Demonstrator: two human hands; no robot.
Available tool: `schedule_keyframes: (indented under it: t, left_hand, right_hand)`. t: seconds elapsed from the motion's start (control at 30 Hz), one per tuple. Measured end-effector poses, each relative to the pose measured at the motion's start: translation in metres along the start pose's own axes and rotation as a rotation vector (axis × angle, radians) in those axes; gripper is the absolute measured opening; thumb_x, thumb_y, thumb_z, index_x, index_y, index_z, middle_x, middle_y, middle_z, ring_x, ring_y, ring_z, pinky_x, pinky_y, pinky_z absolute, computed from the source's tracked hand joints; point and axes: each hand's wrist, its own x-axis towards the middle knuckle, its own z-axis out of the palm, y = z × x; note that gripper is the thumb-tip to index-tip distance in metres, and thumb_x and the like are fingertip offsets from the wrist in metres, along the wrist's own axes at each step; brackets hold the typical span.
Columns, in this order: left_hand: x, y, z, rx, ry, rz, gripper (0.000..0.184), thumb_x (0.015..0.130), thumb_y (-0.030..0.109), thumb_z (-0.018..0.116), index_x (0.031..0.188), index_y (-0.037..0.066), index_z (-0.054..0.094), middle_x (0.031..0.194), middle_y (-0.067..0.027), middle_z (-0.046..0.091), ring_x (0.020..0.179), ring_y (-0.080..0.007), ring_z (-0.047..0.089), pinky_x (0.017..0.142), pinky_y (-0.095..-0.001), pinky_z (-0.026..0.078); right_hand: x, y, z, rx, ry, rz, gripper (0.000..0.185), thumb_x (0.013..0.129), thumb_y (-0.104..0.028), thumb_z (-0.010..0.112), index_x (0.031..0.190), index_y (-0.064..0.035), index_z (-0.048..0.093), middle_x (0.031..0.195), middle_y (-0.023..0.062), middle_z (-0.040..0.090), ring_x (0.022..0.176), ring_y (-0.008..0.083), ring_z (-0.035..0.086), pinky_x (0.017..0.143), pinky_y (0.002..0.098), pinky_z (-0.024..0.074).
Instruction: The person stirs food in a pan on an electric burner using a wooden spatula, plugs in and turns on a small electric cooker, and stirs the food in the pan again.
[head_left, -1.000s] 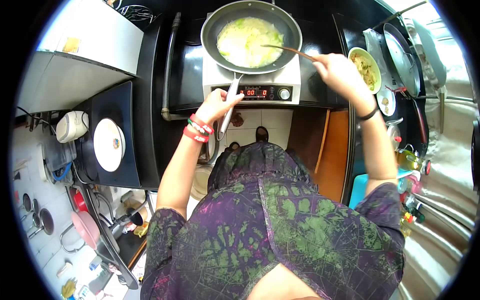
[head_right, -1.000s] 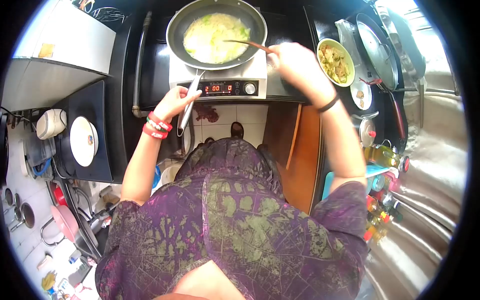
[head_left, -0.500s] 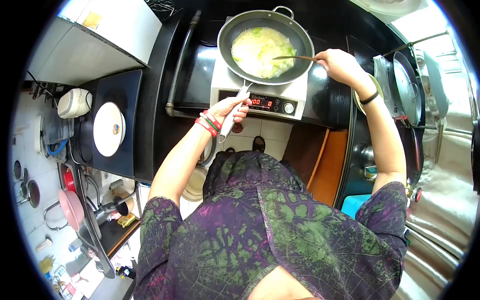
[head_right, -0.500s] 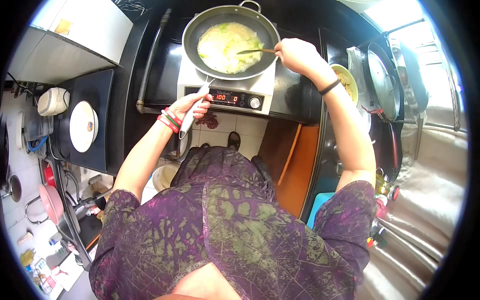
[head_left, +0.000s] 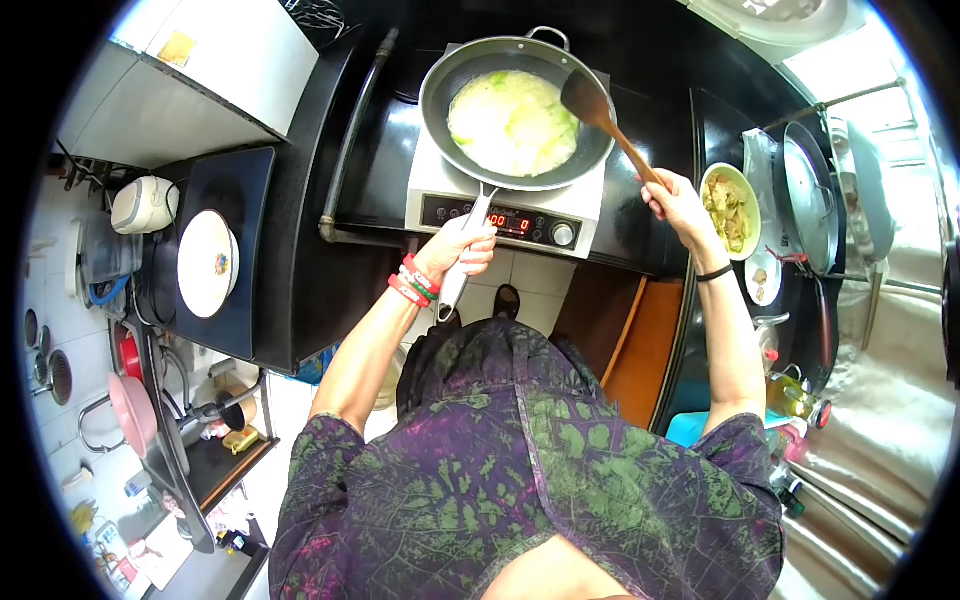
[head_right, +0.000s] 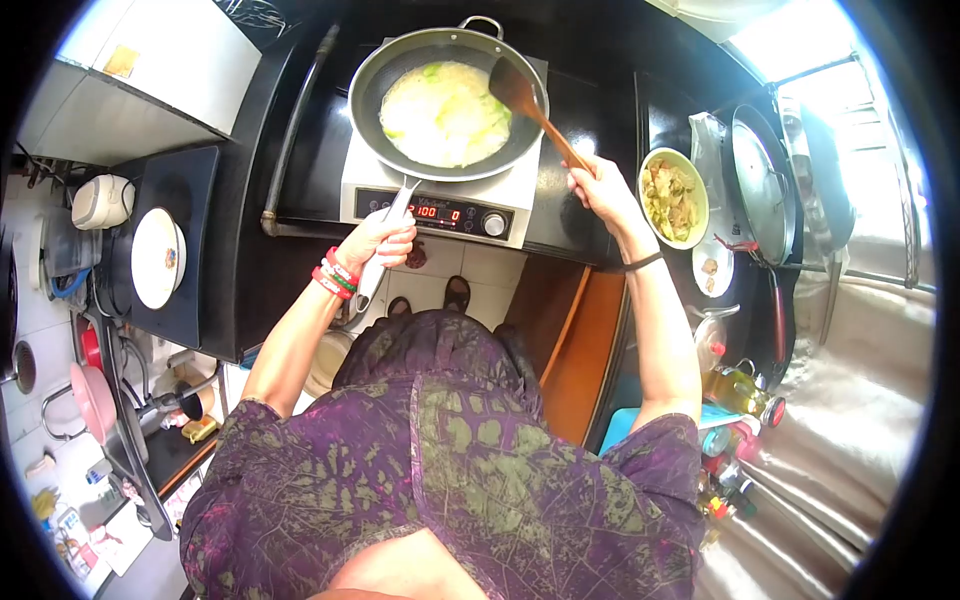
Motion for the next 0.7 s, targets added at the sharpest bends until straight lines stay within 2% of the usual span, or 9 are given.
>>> schedule_keyframes:
  t: [0.03, 0.07, 0.17, 0.27, 0.33, 0.53, 0.7]
  left_hand:
    - [0.001, -0.002, 0.001, 0.012, 0.002, 0.012, 0.006, 0.093, 0.011, 0.052, 0.095, 0.009, 0.047, 0.060, 0.0038, 0.037, 0.042, -0.0024, 0.033, 0.035, -0.0185, 0.028]
    - [0.001, -0.003, 0.002, 0.024, 0.005, 0.024, 0.006, 0.093, 0.011, 0.052, 0.095, 0.009, 0.046, 0.060, 0.0035, 0.037, 0.042, -0.0025, 0.033, 0.035, -0.0187, 0.028]
    - [0.000, -0.005, 0.011, -0.010, 0.034, 0.046, 0.007, 0.093, 0.010, 0.052, 0.093, 0.007, 0.045, 0.061, 0.0025, 0.037, 0.042, -0.0035, 0.034, 0.035, -0.0191, 0.029]
    - [-0.004, -0.007, 0.006, -0.020, 0.016, 0.071, 0.008, 0.093, 0.010, 0.052, 0.091, 0.006, 0.044, 0.061, 0.0021, 0.038, 0.042, -0.0042, 0.034, 0.035, -0.0196, 0.029]
    - [-0.010, -0.006, 0.002, -0.010, -0.021, 0.064, 0.011, 0.092, 0.010, 0.053, 0.092, 0.007, 0.043, 0.062, 0.0005, 0.039, 0.045, -0.0054, 0.036, 0.037, -0.0216, 0.032]
    - [-0.038, -0.004, 0.012, -0.053, 0.036, 0.043, 0.008, 0.093, 0.009, 0.051, 0.093, 0.006, 0.044, 0.064, 0.0000, 0.040, 0.044, -0.0053, 0.035, 0.037, -0.0214, 0.032]
    - [-0.070, -0.007, 0.018, -0.084, -0.006, 0.084, 0.010, 0.092, 0.011, 0.053, 0.093, 0.007, 0.044, 0.062, -0.0021, 0.039, 0.041, -0.0068, 0.036, 0.036, -0.0218, 0.033]
  right_hand:
    - [-0.002, -0.002, -0.005, -0.034, -0.012, 0.042, 0.017, 0.091, -0.009, 0.047, 0.102, -0.0011, 0.059, 0.067, -0.0046, 0.050, 0.053, 0.0015, 0.041, 0.047, 0.0170, 0.0342]
    - [-0.004, -0.012, -0.005, -0.034, -0.013, 0.040, 0.017, 0.091, -0.009, 0.047, 0.102, -0.0011, 0.059, 0.067, -0.0046, 0.050, 0.053, 0.0015, 0.041, 0.047, 0.0170, 0.0342]
    - [-0.003, -0.022, -0.010, -0.076, 0.004, 0.068, 0.016, 0.091, -0.011, 0.047, 0.098, -0.0018, 0.059, 0.066, -0.0051, 0.049, 0.057, 0.0029, 0.042, 0.052, 0.0185, 0.0356]
    - [0.008, -0.021, -0.019, -0.242, 0.107, 0.013, 0.019, 0.093, -0.016, 0.050, 0.090, -0.0024, 0.062, 0.062, -0.0058, 0.047, 0.055, 0.0026, 0.041, 0.050, 0.0187, 0.0331]
    - [0.019, -0.018, -0.026, -0.263, 0.098, 0.003, 0.022, 0.093, -0.020, 0.050, 0.088, -0.0019, 0.062, 0.058, -0.0058, 0.045, 0.052, 0.0034, 0.041, 0.049, 0.0202, 0.0330]
    - [0.050, -0.027, -0.032, -0.442, 0.047, -0.077, 0.025, 0.093, -0.021, 0.049, 0.082, -0.0010, 0.061, 0.055, -0.0013, 0.048, 0.049, 0.0068, 0.045, 0.048, 0.0241, 0.0362]
    - [0.066, -0.061, -0.026, -0.634, -0.010, -0.133, 0.024, 0.092, -0.022, 0.051, 0.082, -0.0024, 0.062, 0.056, 0.0021, 0.053, 0.051, 0.0115, 0.051, 0.052, 0.0285, 0.0413]
